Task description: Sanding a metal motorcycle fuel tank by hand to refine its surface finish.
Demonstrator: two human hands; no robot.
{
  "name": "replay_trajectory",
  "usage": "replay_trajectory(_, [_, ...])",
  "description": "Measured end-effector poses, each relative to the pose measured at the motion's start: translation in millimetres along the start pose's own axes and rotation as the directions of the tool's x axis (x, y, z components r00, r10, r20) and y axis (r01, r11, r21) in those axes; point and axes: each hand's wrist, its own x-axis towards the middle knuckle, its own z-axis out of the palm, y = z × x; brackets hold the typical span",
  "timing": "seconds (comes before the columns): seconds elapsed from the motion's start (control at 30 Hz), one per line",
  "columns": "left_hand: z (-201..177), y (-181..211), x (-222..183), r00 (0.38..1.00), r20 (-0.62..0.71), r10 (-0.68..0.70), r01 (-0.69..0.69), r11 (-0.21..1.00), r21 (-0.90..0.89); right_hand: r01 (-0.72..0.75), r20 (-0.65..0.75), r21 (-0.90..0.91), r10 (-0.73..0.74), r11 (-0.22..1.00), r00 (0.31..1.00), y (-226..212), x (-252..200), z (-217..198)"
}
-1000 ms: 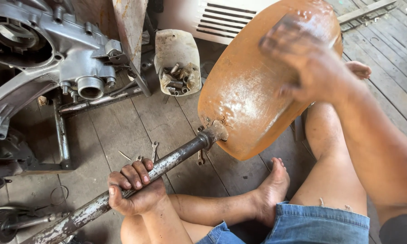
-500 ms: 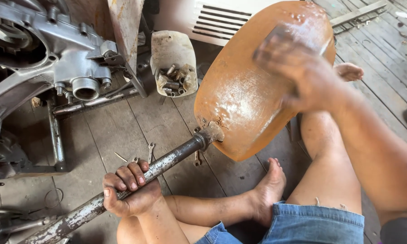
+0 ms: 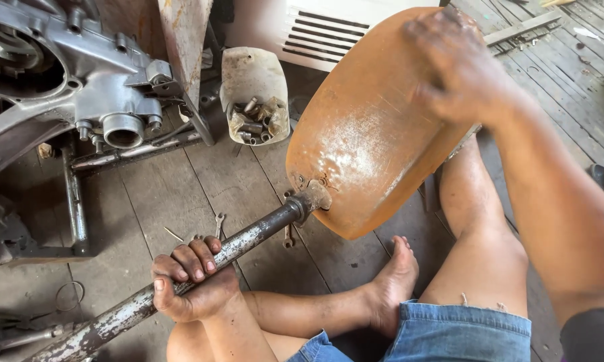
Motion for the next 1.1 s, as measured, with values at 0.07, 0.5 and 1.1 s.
replay_trajectory(0.07, [-4,2,1,1.000,-0.004,0.002,-0.002,1.000,0.004,0.193,-0.039,-0.025,-0.194,0.981,0.980,-33,-12,-3])
replay_trajectory(0.5, [7,-4,-3,1.000,-0.022,0.001,-0.001,1.000,-0.024,-0.088,0.072,-0.026,0.090,0.996,0.993,8,22,3])
replay_trajectory(1.1, [3,2,-2,0.999,-0.032,0.000,0.000,1.000,-0.004,-0.067,0.336,-0.127,0.106,0.990,0.936,-30,57,41])
